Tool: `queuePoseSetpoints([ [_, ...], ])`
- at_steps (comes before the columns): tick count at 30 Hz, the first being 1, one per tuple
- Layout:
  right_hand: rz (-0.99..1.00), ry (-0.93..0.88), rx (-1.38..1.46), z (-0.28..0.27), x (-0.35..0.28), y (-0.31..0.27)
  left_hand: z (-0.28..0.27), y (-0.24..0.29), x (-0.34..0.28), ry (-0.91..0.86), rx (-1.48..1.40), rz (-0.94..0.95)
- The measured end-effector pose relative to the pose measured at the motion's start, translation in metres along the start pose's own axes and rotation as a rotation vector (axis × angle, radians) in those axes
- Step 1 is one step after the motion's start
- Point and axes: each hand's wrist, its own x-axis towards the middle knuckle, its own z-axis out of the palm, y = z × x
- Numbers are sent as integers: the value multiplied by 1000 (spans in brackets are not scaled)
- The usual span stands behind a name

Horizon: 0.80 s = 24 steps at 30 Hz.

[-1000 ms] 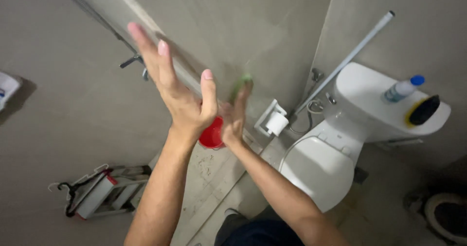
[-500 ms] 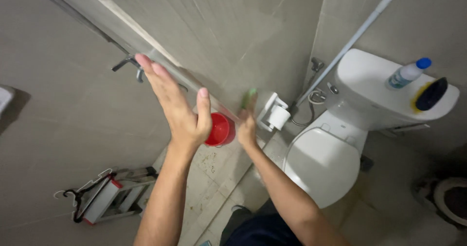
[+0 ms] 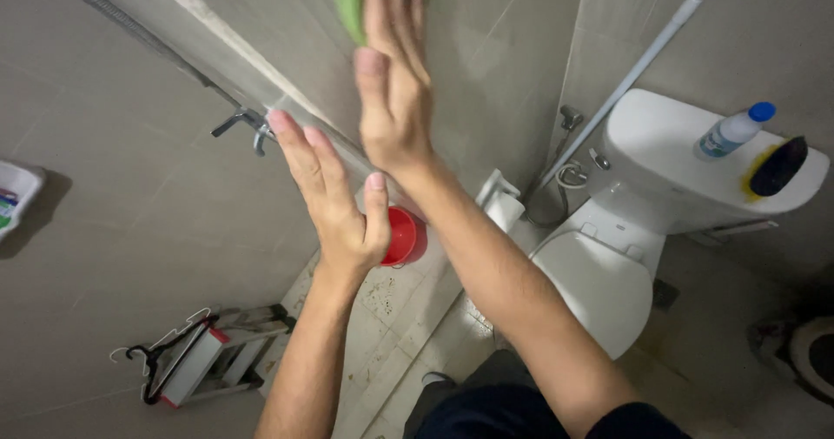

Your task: The person scrubs the tiled walls and shower fixtures in a bathroom using a green sponge. They repeatedly rinse the sponge in a red bowl placed in the sink and continue scrubbing the wall, shower hose, and faucet area.

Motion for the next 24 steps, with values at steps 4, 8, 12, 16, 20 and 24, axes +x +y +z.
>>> queuePoseSetpoints([
  [4, -74, -52, -33, -12, -12, 16, 15, 1, 19, 79, 59, 132],
  [8, 111, -54, -126, -37, -88, 77, 27, 3, 22, 113, 186, 152],
  [12, 548, -73, -252, -60, -203, 186, 42, -1, 20, 74, 304, 173],
  [16, 863, -66, -213, -76, -218, 230, 43, 7, 14, -9, 300, 169],
  [20, 1284, 45, -17, -71, -152, 213, 46, 5, 9, -2, 391, 208],
  [24, 428, 114, -95, -43, -72, 170, 49, 8, 12, -12, 471, 224],
])
